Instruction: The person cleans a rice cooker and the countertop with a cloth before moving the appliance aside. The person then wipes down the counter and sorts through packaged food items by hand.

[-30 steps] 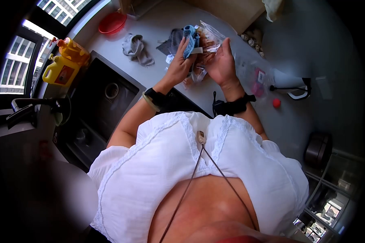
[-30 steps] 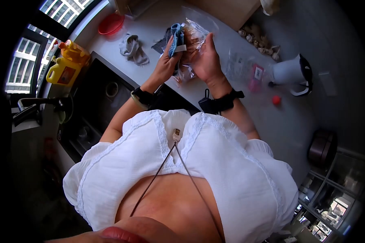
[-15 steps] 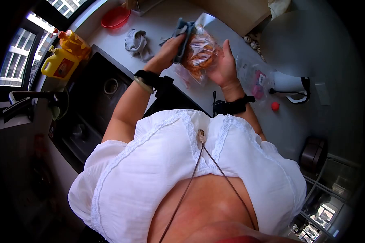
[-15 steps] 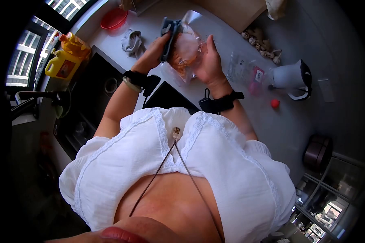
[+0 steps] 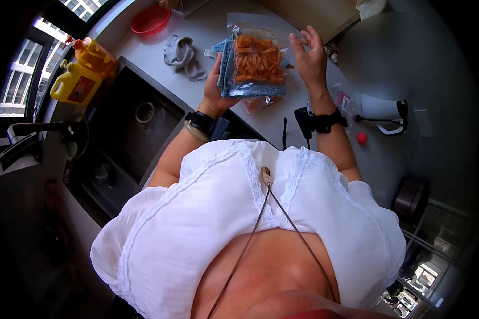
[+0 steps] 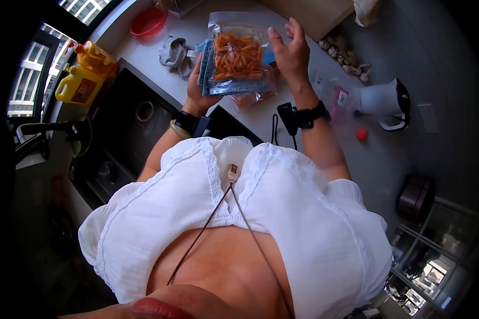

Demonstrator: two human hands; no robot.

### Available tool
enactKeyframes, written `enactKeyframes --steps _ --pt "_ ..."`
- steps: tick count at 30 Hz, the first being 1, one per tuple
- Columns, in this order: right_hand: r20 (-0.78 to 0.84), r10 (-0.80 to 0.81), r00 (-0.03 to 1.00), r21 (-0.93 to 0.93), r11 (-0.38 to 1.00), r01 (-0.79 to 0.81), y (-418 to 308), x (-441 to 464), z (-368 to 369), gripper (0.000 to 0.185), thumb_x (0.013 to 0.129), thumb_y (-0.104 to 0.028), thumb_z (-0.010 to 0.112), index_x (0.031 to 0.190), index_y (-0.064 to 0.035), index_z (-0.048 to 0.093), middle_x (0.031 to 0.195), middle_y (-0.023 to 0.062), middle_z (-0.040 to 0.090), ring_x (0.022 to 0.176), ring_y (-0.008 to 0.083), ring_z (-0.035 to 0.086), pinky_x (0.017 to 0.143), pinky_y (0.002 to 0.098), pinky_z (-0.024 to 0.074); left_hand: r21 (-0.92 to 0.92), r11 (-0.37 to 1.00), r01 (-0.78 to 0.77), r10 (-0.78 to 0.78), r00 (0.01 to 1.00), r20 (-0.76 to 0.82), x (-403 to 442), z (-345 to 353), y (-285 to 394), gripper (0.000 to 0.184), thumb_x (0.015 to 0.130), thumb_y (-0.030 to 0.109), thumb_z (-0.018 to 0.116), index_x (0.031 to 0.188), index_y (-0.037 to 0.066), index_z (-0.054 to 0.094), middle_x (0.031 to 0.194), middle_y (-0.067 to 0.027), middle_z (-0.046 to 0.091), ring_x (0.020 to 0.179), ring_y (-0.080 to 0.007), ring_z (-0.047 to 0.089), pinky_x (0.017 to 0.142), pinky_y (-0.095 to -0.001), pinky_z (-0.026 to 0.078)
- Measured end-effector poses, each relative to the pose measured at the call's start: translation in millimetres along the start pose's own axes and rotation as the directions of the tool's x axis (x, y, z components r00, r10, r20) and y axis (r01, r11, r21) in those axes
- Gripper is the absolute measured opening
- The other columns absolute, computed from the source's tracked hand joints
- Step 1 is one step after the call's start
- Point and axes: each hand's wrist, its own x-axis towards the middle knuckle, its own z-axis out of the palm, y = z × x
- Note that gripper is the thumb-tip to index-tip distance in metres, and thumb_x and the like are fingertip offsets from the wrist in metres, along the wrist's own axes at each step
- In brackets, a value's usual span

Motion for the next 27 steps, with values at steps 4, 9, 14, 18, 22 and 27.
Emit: enactKeyframes --steps 4,9,14,18,22,27 --pt "0.157 -0.213 0.964 -0.204 0.948 0.243 -26.7 -24.2 21.5 0.074 0.090 -0.053 0.054 0.142 -0.0036 0.035 0.143 0.0258 0.035 0.133 0.0434 0.032 0.108 0.0478 0.0298 0.204 0.978 -0.047 0.074 0.989 -0.126 9.6 18.9 -17.3 0.062 0.097 0.055 0.035 0.136 0.008 0.044 0.134 -0.0139 0.051 0.119 -0.0300 0.052 0.103 -0.0443 0.040" --pt "0.275 -0.196 0.941 -0.054 0.974 0.219 -35.1 -78.1 54.5 0.074 0.093 -0.054 0.046 0.146 -0.0058 0.028 0.147 0.0262 0.027 0.138 0.0432 0.023 0.112 0.0492 0.0216 0.370 0.921 -0.122 0.199 0.964 -0.177 24.2 40.5 -6.8 0.055 0.097 0.054 0.041 0.126 0.008 0.051 0.119 -0.0111 0.057 0.107 -0.0233 0.057 0.096 -0.0375 0.046" --pt "0.156 -0.123 0.980 0.341 0.938 0.063 -25.3 -71.0 55.8 0.062 0.100 -0.043 0.037 0.147 -0.0044 0.025 0.147 0.0217 0.030 0.137 0.0365 0.028 0.113 0.0394 0.0208 0.624 0.781 0.034 0.232 0.911 -0.340 34.5 43.0 -19.0 0.049 0.097 0.049 0.045 0.122 0.007 0.052 0.110 -0.0084 0.059 0.100 -0.0193 0.058 0.088 -0.0359 0.049" --pt "0.183 0.151 0.971 0.555 0.800 -0.229 -28.1 -37.5 23.6 0.058 0.102 -0.044 0.035 0.144 -0.0050 0.032 0.135 0.0111 0.047 0.124 0.0210 0.046 0.104 0.0277 0.0351 0.734 0.676 0.068 0.211 0.936 -0.281 19.0 24.9 -70.2 0.050 0.099 0.041 0.044 0.135 0.005 0.044 0.132 -0.0063 0.049 0.122 -0.0160 0.044 0.105 -0.0294 0.031" --pt "0.412 0.309 0.857 0.758 0.405 -0.511 -20.3 -47.0 21.6 0.054 0.100 -0.046 0.039 0.137 -0.0076 0.040 0.128 0.0067 0.050 0.119 0.0163 0.048 0.100 0.0279 0.0380 0.989 0.129 -0.071 0.316 0.948 0.027 27.0 34.0 -68.5 0.054 0.099 0.034 0.044 0.144 0.007 0.033 0.150 -0.0105 0.028 0.139 -0.0236 0.024 0.113 -0.0325 0.018" --pt "0.508 0.272 0.817 0.784 0.247 -0.570 -54.8 -65.8 17.5 0.056 0.102 -0.045 0.033 0.145 -0.0098 0.026 0.138 0.0081 0.042 0.128 0.0190 0.044 0.107 0.0354 0.0347 0.994 0.100 -0.042 0.238 0.971 0.017 48.8 13.5 -27.8 0.059 0.098 0.028 0.047 0.148 0.009 0.023 0.156 -0.0165 0.013 0.144 -0.0363 0.007 0.115 -0.0410 0.009"
